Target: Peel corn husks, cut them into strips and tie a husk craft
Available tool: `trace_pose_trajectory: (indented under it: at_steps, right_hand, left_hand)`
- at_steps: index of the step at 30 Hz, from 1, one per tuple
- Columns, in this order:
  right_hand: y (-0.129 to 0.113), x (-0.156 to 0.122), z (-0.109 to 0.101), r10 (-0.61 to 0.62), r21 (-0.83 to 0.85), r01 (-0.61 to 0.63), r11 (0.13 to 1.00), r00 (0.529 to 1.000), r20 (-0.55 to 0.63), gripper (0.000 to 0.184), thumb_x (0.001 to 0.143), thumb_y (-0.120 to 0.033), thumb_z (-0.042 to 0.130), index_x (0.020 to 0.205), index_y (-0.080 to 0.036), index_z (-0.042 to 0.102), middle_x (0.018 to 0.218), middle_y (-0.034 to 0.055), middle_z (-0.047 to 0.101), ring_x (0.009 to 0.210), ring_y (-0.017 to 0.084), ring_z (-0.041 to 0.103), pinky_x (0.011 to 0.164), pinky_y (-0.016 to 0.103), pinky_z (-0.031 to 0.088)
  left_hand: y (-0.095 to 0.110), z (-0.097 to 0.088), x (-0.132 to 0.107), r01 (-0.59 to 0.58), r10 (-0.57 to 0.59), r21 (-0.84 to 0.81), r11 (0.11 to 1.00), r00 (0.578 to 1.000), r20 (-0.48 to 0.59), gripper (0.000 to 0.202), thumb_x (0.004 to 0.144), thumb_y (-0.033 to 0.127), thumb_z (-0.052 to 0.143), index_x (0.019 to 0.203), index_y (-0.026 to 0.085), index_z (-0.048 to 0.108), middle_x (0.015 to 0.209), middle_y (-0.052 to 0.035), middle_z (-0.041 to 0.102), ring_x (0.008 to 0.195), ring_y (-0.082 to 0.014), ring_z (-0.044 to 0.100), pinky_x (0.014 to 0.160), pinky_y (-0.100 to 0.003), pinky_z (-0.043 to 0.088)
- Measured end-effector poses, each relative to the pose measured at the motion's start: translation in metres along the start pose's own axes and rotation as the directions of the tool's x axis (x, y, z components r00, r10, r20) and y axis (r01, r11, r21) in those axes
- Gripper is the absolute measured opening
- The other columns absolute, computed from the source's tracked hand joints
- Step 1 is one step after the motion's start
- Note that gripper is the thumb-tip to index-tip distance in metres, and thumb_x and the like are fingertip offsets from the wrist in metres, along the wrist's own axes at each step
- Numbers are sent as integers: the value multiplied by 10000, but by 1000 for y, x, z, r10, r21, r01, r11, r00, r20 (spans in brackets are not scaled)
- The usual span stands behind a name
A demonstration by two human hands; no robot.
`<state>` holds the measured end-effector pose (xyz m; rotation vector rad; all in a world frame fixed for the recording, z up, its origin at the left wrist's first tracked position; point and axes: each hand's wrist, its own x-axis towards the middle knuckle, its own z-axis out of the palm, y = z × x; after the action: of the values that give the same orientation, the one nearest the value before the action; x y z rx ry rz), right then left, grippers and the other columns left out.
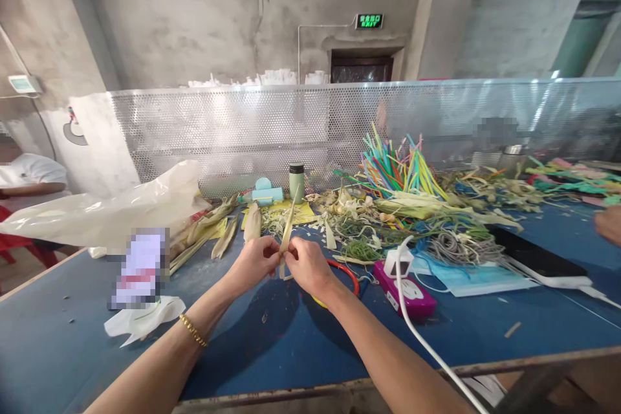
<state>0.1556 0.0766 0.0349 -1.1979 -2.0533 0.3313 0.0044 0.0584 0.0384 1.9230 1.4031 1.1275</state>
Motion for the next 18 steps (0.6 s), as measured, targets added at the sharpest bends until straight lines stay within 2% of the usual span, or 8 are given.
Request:
trace_pose_trajectory:
  at_steps: [5, 11, 18]
  right_hand:
    - [-2, -2, 0, -18, 54, 19, 998, 1000, -12, 185, 805, -109, 527, 648, -197, 485, 583, -11, 559, 550, 133, 510, 533, 236, 300]
    - [-5, -3, -2, -2, 121, 3, 993, 1000, -7, 201, 800, -95, 523, 641, -203, 463, 552, -25, 542, 545, 134, 528, 536, 224, 330]
    - [-1, -3, 1, -27, 78, 28, 997, 1000, -9, 155, 816, -99, 519, 690, -190, 519, 615, -6, 591, 556, 130, 526, 541, 228, 321]
  left_hand:
    - [3, -2, 0, 17, -17, -24, 1000, 1000, 11, 113, 717, 119, 500, 623, 182, 513, 449, 42, 537, 440, -106, 511, 480, -214, 344]
    - [-1, 1, 1, 17, -17, -7, 1000, 999, -31, 102, 702, 142, 516, 609, 183, 506, 437, 50, 529, 425, -99, 491, 468, -210, 328]
    - [-4, -3, 1, 1, 3, -87, 996, 999, 49, 83, 732, 155, 520, 653, 173, 535, 473, 47, 541, 451, -106, 533, 477, -208, 357]
